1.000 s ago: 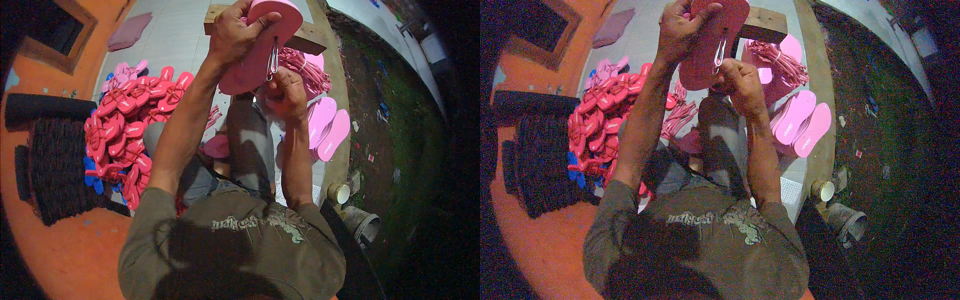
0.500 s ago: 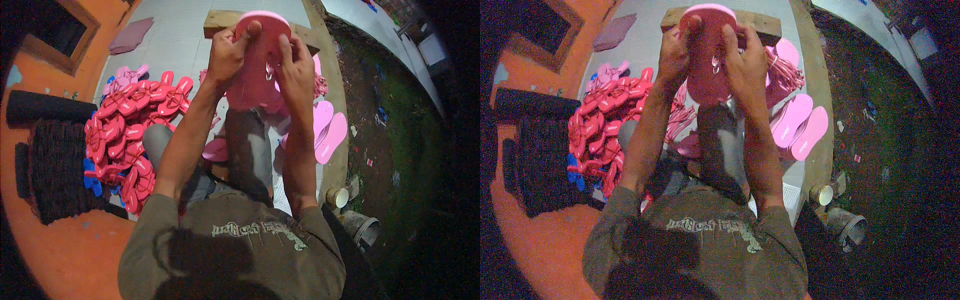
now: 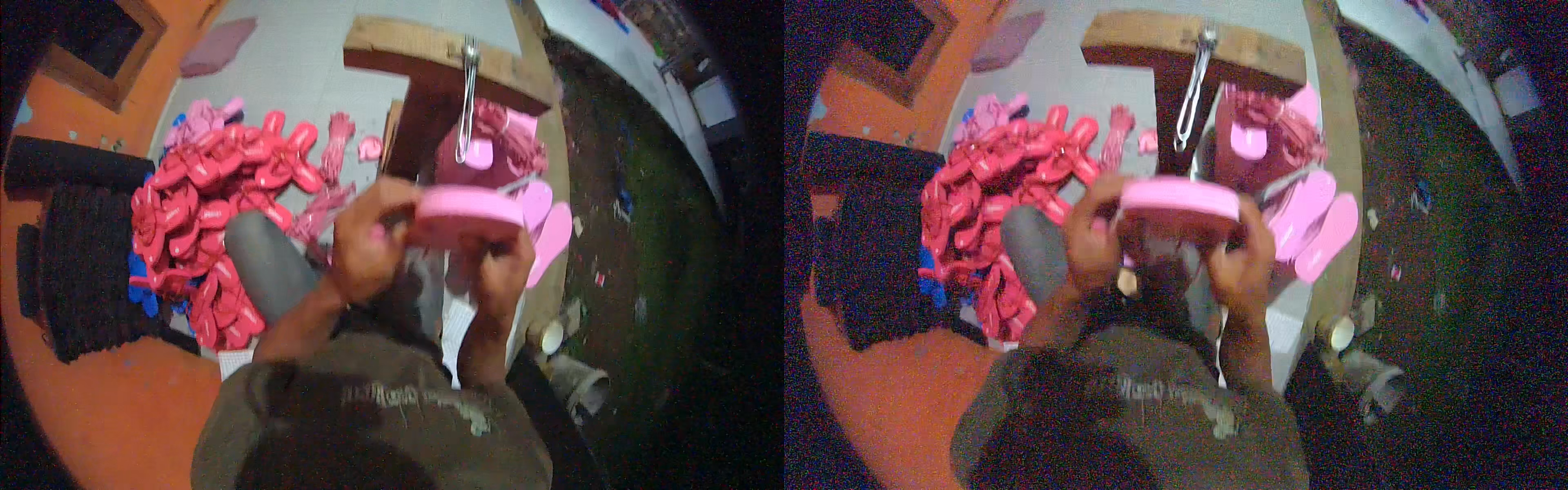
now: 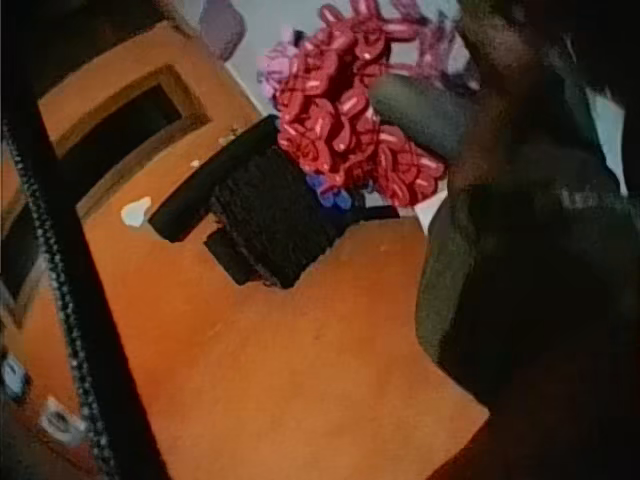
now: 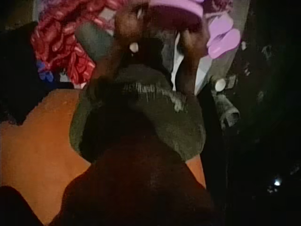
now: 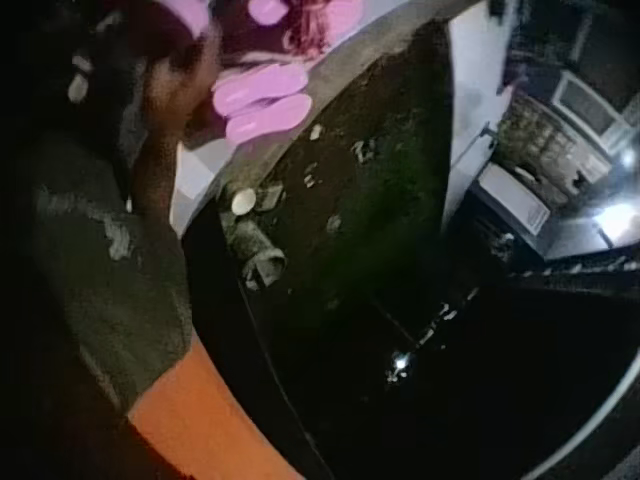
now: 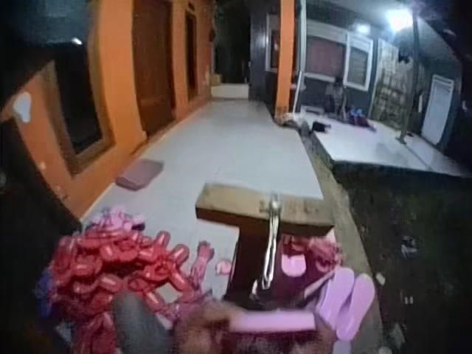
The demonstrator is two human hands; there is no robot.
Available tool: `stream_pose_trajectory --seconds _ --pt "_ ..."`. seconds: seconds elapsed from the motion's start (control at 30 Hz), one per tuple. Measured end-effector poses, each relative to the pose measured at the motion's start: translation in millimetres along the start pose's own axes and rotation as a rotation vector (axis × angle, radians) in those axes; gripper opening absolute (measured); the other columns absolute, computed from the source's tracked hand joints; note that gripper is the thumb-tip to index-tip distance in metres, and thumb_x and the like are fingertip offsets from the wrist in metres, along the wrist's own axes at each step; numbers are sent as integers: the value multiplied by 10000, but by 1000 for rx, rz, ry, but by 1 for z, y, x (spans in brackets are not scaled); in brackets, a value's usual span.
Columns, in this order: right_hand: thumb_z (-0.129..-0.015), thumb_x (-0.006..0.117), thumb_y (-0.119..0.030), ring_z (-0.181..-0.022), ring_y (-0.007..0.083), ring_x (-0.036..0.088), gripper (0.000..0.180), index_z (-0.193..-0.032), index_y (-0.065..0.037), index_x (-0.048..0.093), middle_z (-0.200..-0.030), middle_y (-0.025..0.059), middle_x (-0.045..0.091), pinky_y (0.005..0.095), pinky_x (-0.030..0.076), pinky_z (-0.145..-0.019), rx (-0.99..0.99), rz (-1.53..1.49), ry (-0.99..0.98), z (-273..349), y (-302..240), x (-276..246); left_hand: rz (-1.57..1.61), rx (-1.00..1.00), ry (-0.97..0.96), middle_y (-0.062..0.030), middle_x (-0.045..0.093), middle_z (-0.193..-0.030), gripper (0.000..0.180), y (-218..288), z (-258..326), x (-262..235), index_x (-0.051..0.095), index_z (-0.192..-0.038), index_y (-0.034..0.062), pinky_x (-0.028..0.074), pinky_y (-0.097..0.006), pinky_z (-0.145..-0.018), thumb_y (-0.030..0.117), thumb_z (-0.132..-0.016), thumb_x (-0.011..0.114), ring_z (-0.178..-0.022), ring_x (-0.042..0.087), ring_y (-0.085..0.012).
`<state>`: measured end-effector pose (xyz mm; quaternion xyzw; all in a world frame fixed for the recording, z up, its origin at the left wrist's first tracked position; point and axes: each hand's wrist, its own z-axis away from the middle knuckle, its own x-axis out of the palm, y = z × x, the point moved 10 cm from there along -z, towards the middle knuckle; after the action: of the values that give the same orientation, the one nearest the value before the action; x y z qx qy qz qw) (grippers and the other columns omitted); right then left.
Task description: The person assembles pink flip-flops by pulling straps through the soles using a metal hook and stacking the finished items.
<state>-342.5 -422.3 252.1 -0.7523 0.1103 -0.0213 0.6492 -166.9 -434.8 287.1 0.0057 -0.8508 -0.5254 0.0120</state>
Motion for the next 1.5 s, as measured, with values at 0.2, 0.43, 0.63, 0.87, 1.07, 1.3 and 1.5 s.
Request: stream_pose_trajectory --seconds 0.2,0.43,0.63,0.87,1.07,1.3,1.5 --pt "-746 631 -192 -777 261 576 260 -882 -14 502 -863 168 584 356 456 -705 -528 -321 -186 -54 -53 33 -224 195 -370 -105 543 -858 247 13 -56 13 601 -978 33 433 -277 -651 175 -783 549 -740 543 -207" --pt "-690 593 -146 -735 285 589 182 -765 -65 448 -815 151 600 401 453 -676 -810 -139 -233 -66 -83 25 -157 361 -269 -98 578 -799 227 21 -70 18 627 -919 42 470 -254 -527 187 -744 624 -647 590 -178" --pt "-649 617 -89 -761 282 589 210 -778 -68 452 -799 140 606 413 453 -689 -744 -66 -306 -79 -87 33 -228 396 -228 -96 593 -786 250 14 -76 17 627 -855 44 490 -265 -538 276 -765 603 -656 609 -205" --pt "-737 573 -219 -802 289 571 316 -962 -32 450 -884 165 577 437 439 -739 -366 -111 8 -85 -41 2 -326 321 -138 -120 583 -771 133 22 -88 16 606 -826 31 472 -286 -550 146 -763 583 -666 594 -225" --pt "-696 614 -31 -833 159 561 344 -1024 -3 514 -940 90 588 285 443 -732 -467 311 221 -158 -48 18 -622 268 -112 -107 577 -669 120 -5 -159 23 550 -789 7 441 -326 -528 102 -741 605 -568 573 -265" --pt "-726 644 -58 -841 130 563 317 -1018 -4 533 -943 78 594 257 456 -736 -294 -299 -55 -191 -36 28 293 -268 59 -44 573 -687 110 -63 -123 -14 557 -812 -8 445 -207 -508 76 -767 612 -586 550 -96" --pt "-648 597 27 -815 157 578 348 -987 17 523 -902 103 601 274 460 -737 -331 -248 -59 -212 -30 20 235 -180 10 -46 557 -692 139 -58 -125 15 576 -795 2 407 -215 -575 140 -792 592 -614 512 -115"
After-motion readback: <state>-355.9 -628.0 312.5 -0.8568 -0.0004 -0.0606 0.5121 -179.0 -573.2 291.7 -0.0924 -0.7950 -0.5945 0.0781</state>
